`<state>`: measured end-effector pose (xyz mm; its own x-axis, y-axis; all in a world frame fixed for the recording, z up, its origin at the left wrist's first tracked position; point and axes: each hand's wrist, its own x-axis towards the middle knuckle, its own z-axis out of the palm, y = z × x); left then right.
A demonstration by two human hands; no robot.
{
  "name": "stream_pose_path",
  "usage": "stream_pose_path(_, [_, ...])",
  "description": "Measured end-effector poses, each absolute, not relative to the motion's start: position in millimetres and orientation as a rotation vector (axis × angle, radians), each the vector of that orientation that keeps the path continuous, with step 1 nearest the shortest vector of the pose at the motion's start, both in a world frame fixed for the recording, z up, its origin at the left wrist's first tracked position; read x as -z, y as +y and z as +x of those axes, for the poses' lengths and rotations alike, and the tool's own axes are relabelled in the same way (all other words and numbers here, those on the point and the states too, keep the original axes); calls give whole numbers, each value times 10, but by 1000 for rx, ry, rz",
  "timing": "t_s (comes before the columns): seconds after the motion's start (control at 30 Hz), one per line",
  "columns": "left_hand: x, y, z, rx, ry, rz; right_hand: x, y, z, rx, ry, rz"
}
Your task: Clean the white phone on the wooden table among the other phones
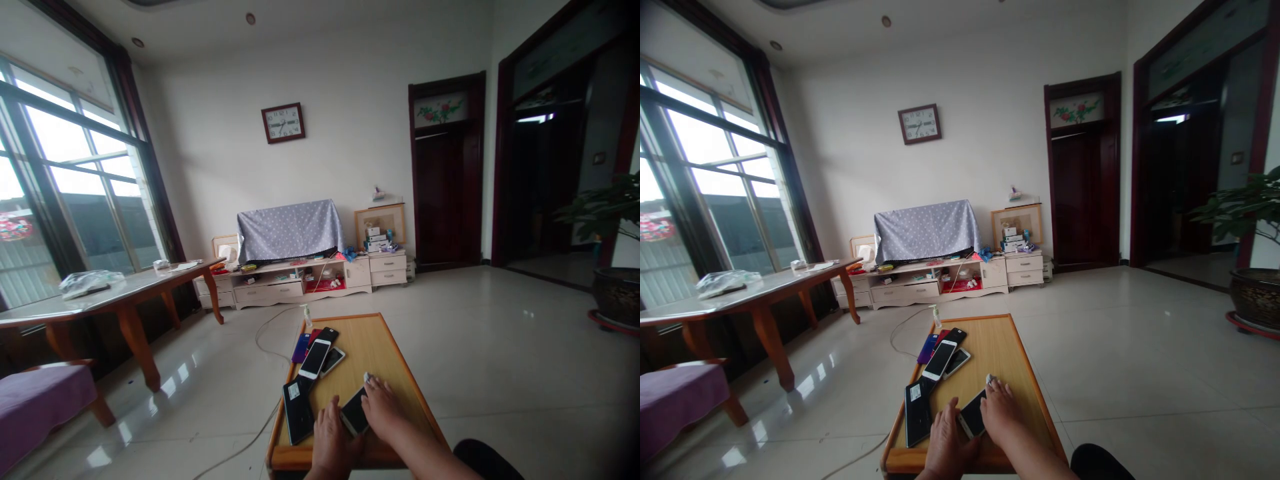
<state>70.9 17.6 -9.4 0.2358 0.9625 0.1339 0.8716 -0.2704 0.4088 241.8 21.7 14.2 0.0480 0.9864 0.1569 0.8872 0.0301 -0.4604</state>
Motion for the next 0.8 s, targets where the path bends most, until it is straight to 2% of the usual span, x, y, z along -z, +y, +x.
stream_pose_path(0.23, [121,187,695,-447,1722,2242,-104,-83,2021,-385,-2152,-1588])
stream_pose_path(0.47, [165,209,698,-495,1736,2267,-177,219,2479,-327,-1982,-1847])
stream_pose_path(0.7, [228,257,686,-479,1721,2280,-137,29,2092,-426,-2194,-1615])
stream_pose_path(0.8, [117,231,679,-429,1729,2247,-168,57,2200,-414,-2149,-1692])
